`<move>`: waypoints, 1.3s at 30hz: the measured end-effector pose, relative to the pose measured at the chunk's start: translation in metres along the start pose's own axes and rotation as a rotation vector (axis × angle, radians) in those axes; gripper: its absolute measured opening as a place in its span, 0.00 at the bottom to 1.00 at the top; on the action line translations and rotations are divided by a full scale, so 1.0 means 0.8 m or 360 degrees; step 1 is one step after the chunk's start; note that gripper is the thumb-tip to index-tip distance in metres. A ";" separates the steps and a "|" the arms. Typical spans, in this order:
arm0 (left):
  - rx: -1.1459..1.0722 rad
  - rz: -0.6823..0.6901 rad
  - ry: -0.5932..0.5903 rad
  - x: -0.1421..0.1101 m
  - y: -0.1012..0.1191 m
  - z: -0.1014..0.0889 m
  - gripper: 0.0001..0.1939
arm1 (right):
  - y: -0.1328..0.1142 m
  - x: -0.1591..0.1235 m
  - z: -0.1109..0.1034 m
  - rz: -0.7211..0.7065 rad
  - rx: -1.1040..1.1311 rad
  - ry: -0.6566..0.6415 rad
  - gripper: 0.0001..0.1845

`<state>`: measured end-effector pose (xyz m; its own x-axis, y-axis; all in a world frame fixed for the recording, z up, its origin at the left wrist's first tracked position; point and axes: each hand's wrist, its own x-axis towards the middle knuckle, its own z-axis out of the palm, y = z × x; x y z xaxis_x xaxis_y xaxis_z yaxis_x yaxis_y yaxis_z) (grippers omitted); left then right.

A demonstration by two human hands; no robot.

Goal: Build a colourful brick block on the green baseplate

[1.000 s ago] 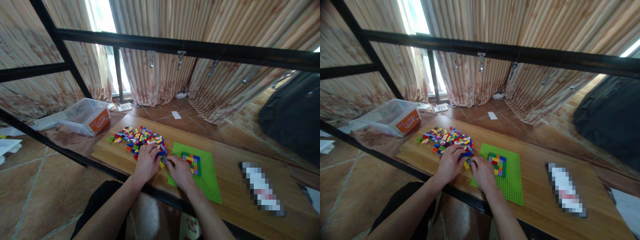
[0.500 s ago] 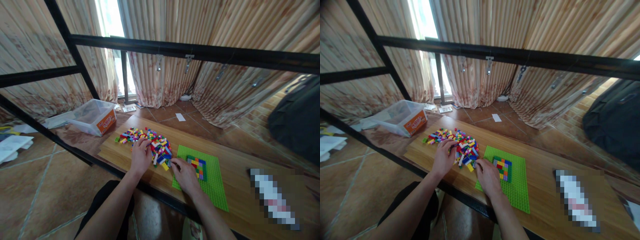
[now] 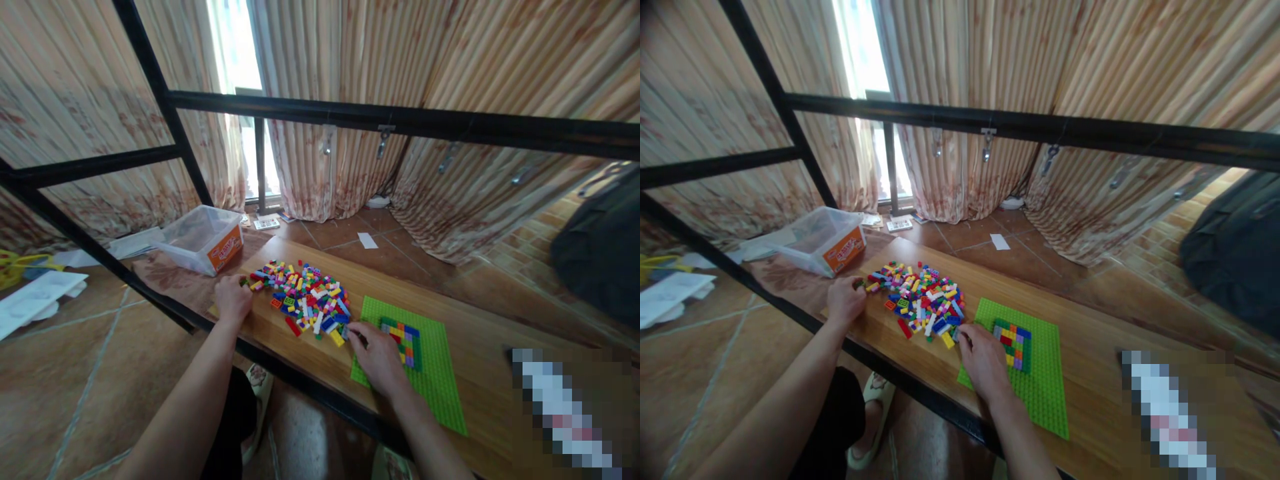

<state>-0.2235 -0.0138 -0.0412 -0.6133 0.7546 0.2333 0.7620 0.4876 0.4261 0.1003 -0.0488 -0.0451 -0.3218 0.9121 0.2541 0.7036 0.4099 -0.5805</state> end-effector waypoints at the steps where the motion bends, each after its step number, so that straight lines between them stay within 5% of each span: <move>1: -0.0007 -0.0005 0.0003 0.000 0.000 0.000 0.17 | 0.000 0.000 0.000 -0.0001 -0.0002 -0.0005 0.12; 7: -0.0206 0.0072 0.0047 -0.029 0.029 -0.011 0.16 | 0.003 0.000 0.001 0.0010 -0.0031 -0.0003 0.12; 12: -0.0769 0.1007 -0.0098 -0.108 0.080 -0.007 0.10 | 0.005 0.000 0.003 -0.0004 -0.0022 0.0012 0.11; 17: -0.0604 0.1264 -0.0337 -0.148 0.116 0.009 0.11 | 0.008 0.000 0.004 -0.0009 -0.0031 0.0011 0.11; 29: -0.0575 0.1237 -0.0278 -0.143 0.120 0.015 0.11 | 0.007 0.001 0.004 -0.0009 -0.0033 0.0004 0.12; 35: -0.0490 0.0889 0.0042 -0.102 0.102 0.010 0.13 | 0.006 0.001 0.003 0.0002 -0.0022 0.0007 0.12; 39: -0.0307 0.0696 0.0082 -0.070 0.084 0.011 0.13 | 0.006 0.001 0.003 -0.0003 -0.0038 0.0025 0.12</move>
<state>-0.1358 -0.0196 -0.0330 -0.2570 0.8456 0.4678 0.9013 0.0352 0.4317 0.1020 -0.0459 -0.0499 -0.3135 0.9112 0.2673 0.7178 0.4116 -0.5616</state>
